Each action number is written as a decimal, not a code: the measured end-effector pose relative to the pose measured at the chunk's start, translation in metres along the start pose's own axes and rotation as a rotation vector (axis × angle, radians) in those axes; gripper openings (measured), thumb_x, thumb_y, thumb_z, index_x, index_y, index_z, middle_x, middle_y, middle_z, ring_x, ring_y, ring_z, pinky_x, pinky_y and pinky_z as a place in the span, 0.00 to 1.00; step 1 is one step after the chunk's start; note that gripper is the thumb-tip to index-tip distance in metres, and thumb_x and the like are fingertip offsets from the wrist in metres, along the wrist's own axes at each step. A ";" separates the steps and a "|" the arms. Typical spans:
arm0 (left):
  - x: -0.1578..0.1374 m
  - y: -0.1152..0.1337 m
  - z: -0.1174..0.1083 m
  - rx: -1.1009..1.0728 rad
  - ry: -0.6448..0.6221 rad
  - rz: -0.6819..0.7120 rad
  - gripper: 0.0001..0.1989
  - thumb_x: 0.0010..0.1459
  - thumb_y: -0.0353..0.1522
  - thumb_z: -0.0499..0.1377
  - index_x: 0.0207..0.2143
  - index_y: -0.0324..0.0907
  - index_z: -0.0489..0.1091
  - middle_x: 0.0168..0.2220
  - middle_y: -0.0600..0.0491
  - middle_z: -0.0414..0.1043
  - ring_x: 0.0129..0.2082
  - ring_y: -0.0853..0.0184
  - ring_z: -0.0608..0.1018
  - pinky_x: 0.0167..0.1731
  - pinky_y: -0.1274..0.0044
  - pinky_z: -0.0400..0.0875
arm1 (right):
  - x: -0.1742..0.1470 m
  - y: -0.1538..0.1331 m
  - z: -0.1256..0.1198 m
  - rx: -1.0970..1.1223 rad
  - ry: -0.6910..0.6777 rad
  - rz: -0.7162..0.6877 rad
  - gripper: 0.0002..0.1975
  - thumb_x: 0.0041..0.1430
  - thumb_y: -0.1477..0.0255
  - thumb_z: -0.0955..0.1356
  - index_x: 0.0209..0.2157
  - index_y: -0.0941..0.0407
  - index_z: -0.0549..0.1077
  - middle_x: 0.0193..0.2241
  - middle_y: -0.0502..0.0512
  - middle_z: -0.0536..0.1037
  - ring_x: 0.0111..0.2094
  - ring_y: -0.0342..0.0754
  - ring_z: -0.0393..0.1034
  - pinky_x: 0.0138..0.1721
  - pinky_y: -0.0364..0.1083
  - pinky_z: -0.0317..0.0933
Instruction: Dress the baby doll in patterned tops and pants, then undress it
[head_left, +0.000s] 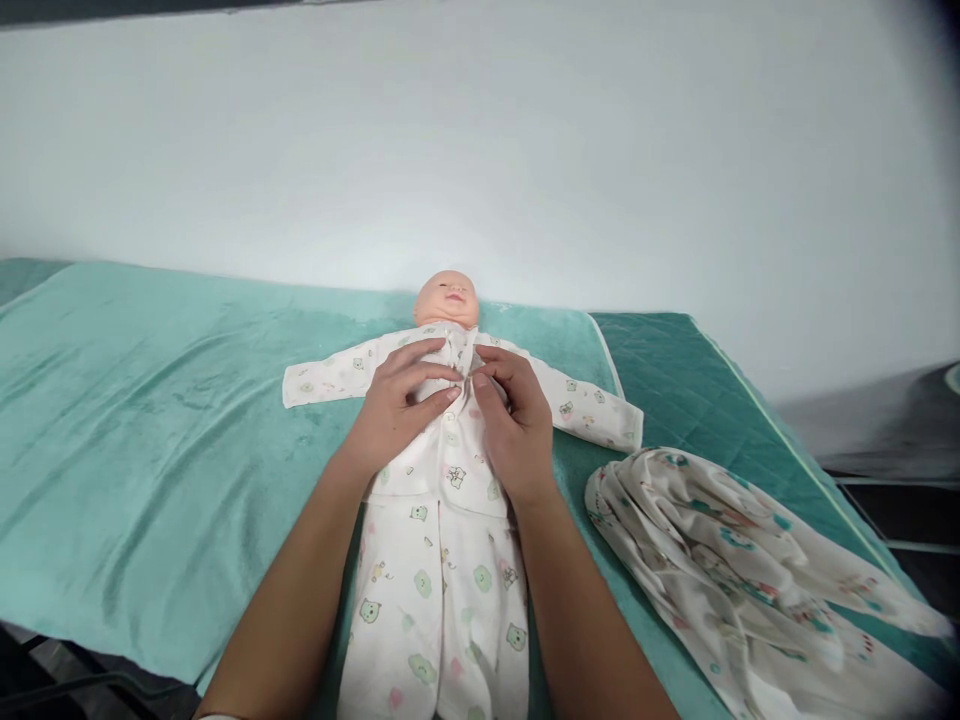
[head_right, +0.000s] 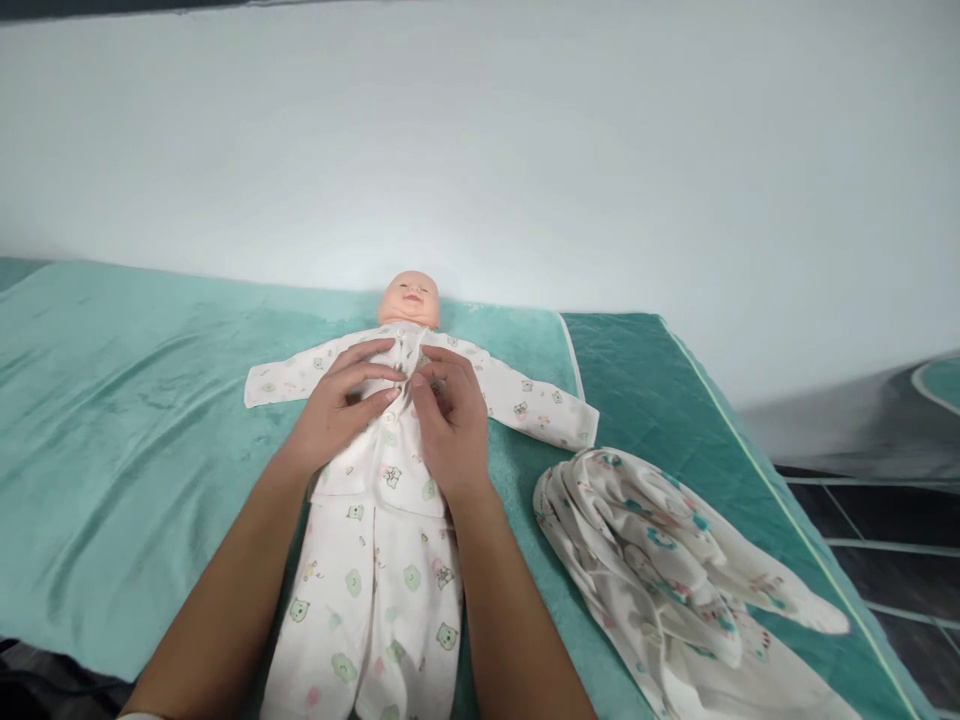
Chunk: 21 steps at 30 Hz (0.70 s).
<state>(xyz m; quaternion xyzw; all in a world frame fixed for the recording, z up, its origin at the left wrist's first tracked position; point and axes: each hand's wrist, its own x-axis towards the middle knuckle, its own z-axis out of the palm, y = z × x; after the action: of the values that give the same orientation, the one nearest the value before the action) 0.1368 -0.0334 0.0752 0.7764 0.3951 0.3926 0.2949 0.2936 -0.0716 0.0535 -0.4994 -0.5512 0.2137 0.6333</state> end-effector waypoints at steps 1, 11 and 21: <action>0.000 0.000 -0.003 -0.037 -0.021 -0.012 0.06 0.62 0.37 0.62 0.39 0.49 0.78 0.63 0.53 0.67 0.65 0.59 0.68 0.63 0.63 0.66 | 0.000 0.000 -0.001 -0.006 -0.025 0.000 0.06 0.66 0.67 0.66 0.34 0.51 0.73 0.51 0.56 0.75 0.55 0.52 0.69 0.57 0.55 0.63; -0.003 -0.002 -0.027 -0.138 -0.297 -0.011 0.05 0.61 0.37 0.62 0.33 0.46 0.75 0.68 0.53 0.60 0.70 0.54 0.59 0.46 0.69 0.79 | 0.003 0.000 -0.013 -0.092 -0.298 0.018 0.11 0.64 0.65 0.68 0.28 0.52 0.76 0.58 0.53 0.72 0.59 0.55 0.65 0.61 0.58 0.57; -0.001 0.001 -0.030 -0.219 -0.354 -0.062 0.09 0.59 0.38 0.64 0.31 0.43 0.73 0.69 0.53 0.56 0.72 0.53 0.54 0.54 0.66 0.74 | 0.002 -0.002 -0.016 -0.115 -0.394 0.033 0.11 0.65 0.66 0.68 0.29 0.51 0.77 0.64 0.51 0.65 0.65 0.56 0.58 0.64 0.58 0.53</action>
<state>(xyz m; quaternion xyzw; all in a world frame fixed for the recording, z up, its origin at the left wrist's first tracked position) 0.1115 -0.0303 0.0907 0.7840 0.3157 0.2812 0.4545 0.3085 -0.0771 0.0584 -0.4922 -0.6674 0.2860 0.4801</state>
